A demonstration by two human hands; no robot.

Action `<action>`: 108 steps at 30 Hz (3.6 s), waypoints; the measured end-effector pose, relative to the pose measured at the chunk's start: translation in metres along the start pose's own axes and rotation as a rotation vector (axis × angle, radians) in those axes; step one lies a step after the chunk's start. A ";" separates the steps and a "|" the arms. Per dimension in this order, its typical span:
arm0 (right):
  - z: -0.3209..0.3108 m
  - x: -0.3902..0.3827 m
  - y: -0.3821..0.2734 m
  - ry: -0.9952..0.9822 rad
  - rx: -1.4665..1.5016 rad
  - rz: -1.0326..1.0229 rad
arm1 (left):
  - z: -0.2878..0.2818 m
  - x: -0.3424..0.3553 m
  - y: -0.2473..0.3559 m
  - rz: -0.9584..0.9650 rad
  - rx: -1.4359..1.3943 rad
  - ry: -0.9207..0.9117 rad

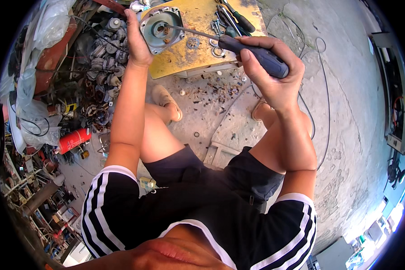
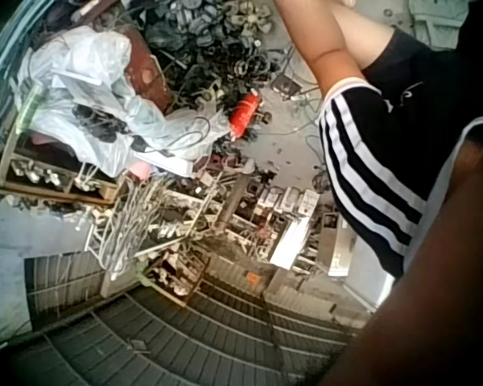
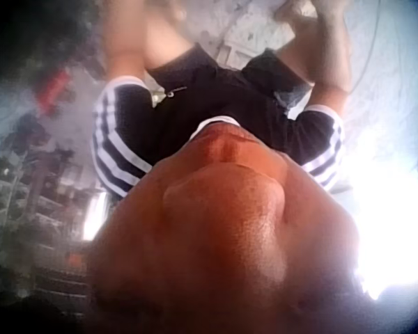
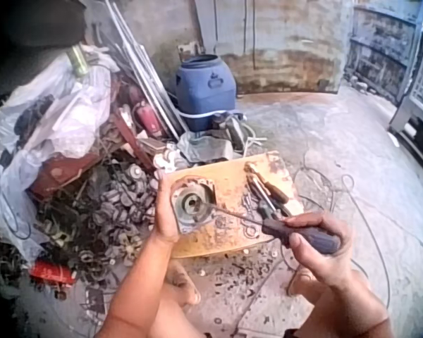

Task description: The person disassembles an alternator by using a screwdriver to pry and remove internal components, then collects several screws by hand from the work surface.

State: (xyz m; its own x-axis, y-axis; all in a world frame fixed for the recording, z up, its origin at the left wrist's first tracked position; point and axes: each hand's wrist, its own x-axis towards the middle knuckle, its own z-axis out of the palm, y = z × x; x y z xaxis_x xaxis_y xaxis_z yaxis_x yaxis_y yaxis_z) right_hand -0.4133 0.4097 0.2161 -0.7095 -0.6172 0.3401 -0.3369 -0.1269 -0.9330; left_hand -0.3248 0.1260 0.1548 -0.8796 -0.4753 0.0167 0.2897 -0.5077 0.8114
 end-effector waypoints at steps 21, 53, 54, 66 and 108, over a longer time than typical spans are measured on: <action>0.007 0.004 -0.002 -0.113 -0.369 -0.394 | 0.003 0.001 -0.004 0.138 0.227 0.053; 0.008 -0.001 0.002 -0.163 -0.234 -0.374 | 0.013 0.000 -0.003 0.161 -0.014 0.083; 0.008 -0.002 0.000 -0.162 -0.245 -0.374 | 0.013 0.000 -0.003 0.164 -0.012 0.085; 0.006 -0.003 0.003 -0.173 -0.174 -0.297 | 0.007 0.001 0.002 0.127 -0.097 0.035; 0.009 0.000 0.006 -0.043 -0.132 -0.282 | -0.001 -0.002 -0.003 0.497 0.436 -0.097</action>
State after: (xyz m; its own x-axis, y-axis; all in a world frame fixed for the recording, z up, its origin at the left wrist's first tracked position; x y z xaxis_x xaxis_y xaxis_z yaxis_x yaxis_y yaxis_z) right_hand -0.4097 0.4019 0.2095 -0.5506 -0.6050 0.5751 -0.5962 -0.1972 -0.7782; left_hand -0.3235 0.1276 0.1515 -0.7168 -0.5007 0.4853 0.5080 0.1019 0.8553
